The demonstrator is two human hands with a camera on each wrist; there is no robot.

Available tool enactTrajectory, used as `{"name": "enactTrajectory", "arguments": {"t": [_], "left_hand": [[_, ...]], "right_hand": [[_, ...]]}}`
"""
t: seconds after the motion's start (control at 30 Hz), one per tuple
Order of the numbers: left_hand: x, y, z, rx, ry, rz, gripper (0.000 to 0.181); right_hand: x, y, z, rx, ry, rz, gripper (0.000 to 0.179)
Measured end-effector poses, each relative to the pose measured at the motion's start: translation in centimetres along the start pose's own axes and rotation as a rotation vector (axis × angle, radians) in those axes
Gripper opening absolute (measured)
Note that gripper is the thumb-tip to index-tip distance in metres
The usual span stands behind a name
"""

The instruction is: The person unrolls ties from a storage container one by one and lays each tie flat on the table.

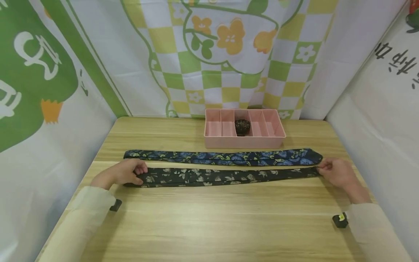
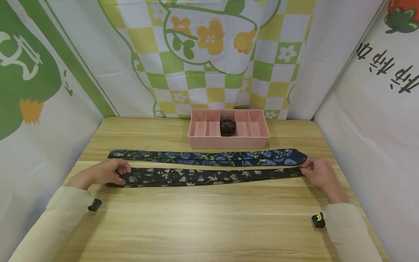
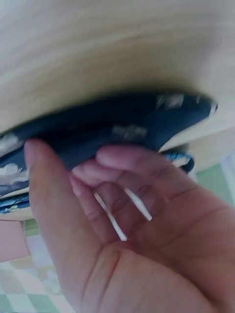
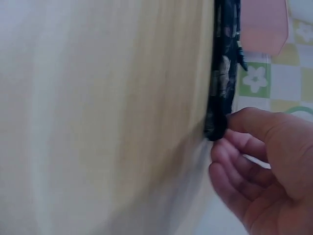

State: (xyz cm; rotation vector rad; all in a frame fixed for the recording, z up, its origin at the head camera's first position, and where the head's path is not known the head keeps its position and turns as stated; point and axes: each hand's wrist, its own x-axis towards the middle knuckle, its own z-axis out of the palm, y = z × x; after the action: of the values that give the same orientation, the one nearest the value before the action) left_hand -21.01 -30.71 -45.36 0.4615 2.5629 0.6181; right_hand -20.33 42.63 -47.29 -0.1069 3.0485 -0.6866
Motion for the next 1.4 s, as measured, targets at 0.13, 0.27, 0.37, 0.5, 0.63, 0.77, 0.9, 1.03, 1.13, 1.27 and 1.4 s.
{"name": "enactTrajectory", "arguments": {"t": [0.13,0.27,0.37,0.5,0.63,0.77,0.9,1.03,1.13,1.27,1.4], "left_hand": [[0.2,1.8,-0.9,0.05,-0.042,-0.008,0.038],[1.3,3.9,-2.5,0.092,-0.039,0.025,0.04],[2.8,5.6,-3.8,0.142,0.009,0.071,0.044],[5.8,8.2,-5.5,0.216,0.084,0.092,0.056],[8.9,11.0,-6.9,0.235,0.139,0.071,0.07],[11.6,13.8,-7.3,0.222,0.174,0.068,0.08],[14.2,16.0,-6.5,0.222,0.208,0.068,0.085],[16.8,17.3,-4.9,0.201,0.241,0.06,0.09],[18.3,17.9,-3.6,0.184,0.271,0.049,0.095],[19.8,18.5,-2.3,0.181,0.31,0.0,0.101],[20.8,18.7,-1.3,0.195,0.326,-0.056,0.106]], "right_hand": [[0.7,-0.4,-1.6,-0.008,-0.045,0.003,0.025],[2.6,-2.9,-3.9,-0.035,-0.033,-0.068,0.039],[4.6,-6.2,-5.5,-0.101,-0.056,-0.137,0.048],[7.1,-10.8,-6.5,-0.205,-0.089,-0.248,0.055],[9.7,-14.9,-6.5,-0.261,-0.099,-0.356,0.058],[12.2,-18.3,-5.6,-0.277,-0.133,-0.447,0.06],[14.2,-20.8,-4.3,-0.298,-0.18,-0.493,0.061],[16.0,-22.6,-2.7,-0.304,-0.218,-0.502,0.059],[17.2,-23.5,-1.3,-0.342,-0.237,-0.496,0.058],[18.6,-24.2,0.5,-0.425,-0.271,-0.499,0.044],[19.5,-24.5,1.9,-0.431,-0.313,-0.48,0.035]]}}
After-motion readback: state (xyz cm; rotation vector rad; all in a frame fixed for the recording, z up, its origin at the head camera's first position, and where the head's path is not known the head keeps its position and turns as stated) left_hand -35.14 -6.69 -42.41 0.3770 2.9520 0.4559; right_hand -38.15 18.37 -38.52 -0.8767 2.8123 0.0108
